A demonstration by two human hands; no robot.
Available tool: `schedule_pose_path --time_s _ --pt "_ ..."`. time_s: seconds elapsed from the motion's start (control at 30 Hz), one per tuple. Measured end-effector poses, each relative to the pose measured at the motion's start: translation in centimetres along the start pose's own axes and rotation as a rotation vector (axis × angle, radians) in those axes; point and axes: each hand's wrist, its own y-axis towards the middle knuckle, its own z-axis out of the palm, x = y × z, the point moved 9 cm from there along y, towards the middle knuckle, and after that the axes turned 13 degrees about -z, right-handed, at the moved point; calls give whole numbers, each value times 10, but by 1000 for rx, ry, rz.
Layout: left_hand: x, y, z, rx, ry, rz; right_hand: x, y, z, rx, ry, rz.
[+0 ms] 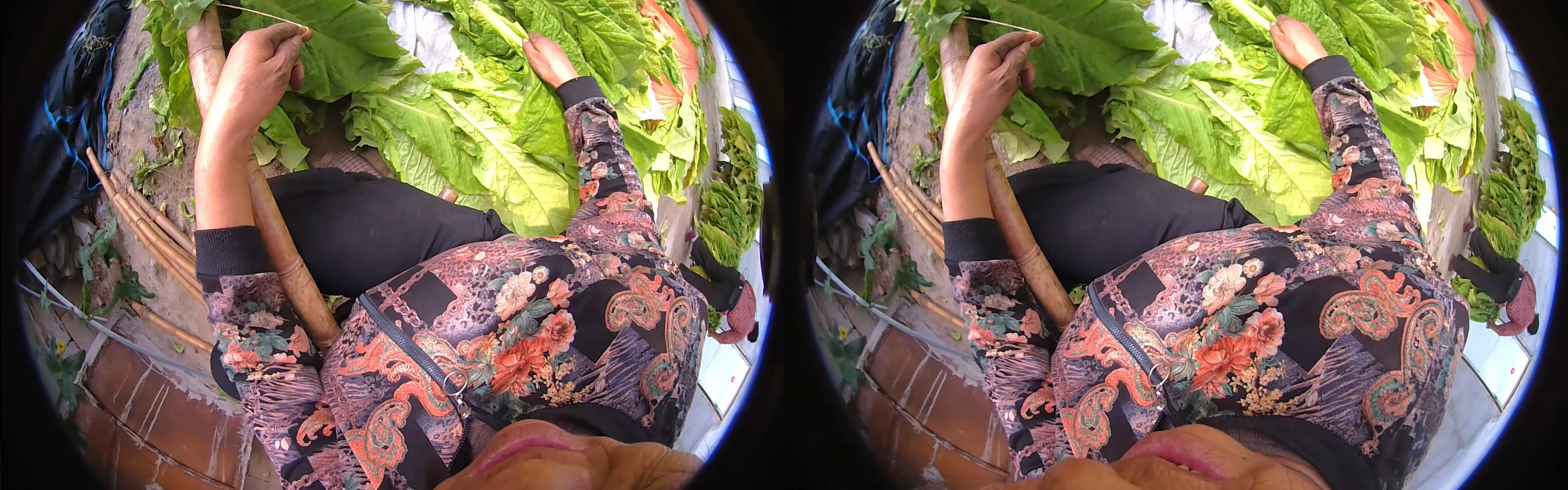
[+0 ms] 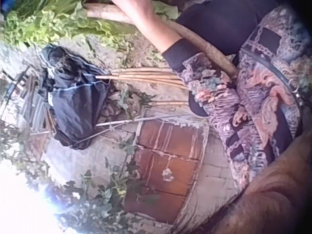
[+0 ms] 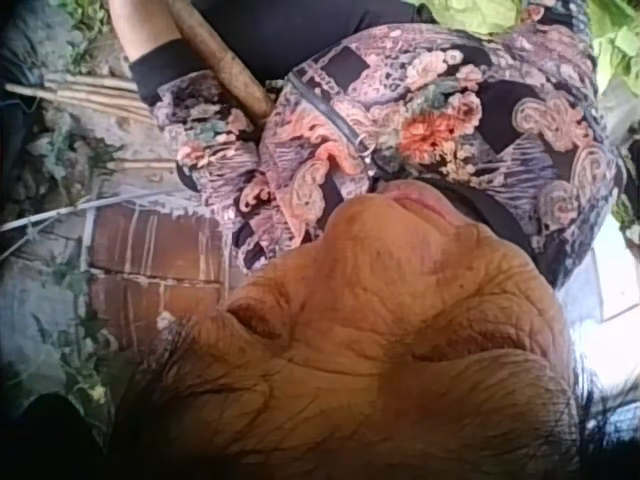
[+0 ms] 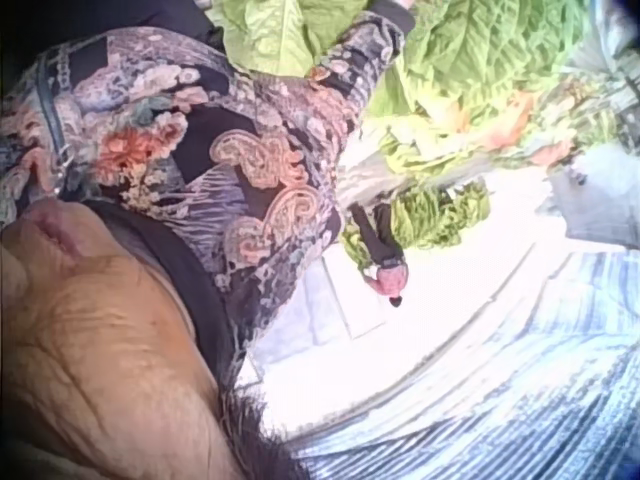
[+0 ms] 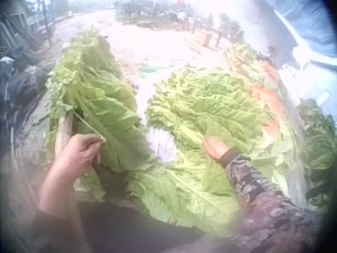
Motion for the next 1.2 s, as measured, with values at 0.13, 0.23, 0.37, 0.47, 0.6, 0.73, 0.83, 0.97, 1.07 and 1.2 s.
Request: schedule_pose_path --time_s 0.13,0.23,0.37,0.47,0.6,0.73,0.83,0.97,1.07,1.2 --pt "-6 4 0 -6 -9 64 19 -40 158 383 94 153" --pt "-8 2 3 -3 9 53 10 -69 226 403 -143 145" --pt "-13 -13 -9 2 11 15 54 -71 158 5 -204 -170" --pt "-29 -21 -8 12 -52 58 32 -76 112 27 556 214" --pt "-52 -40 -21 -171 152 150 178 11 -61 -41 1258 -140" --pt "-110 -47 -40 -351 433 253 307 118 -129 -348 287 -649" --pt "-139 -33 -90 -446 307 323 377 151 -109 -345 -71 -773" --pt "-69 -9 -220 -652 290 56 380 180 -79 -360 406 -894" --pt "38 36 -216 -493 -11 -154 363 211 -45 -168 1293 -784" --pt "120 68 -167 -419 -428 -272 337 221 -37 -297 837 -601"
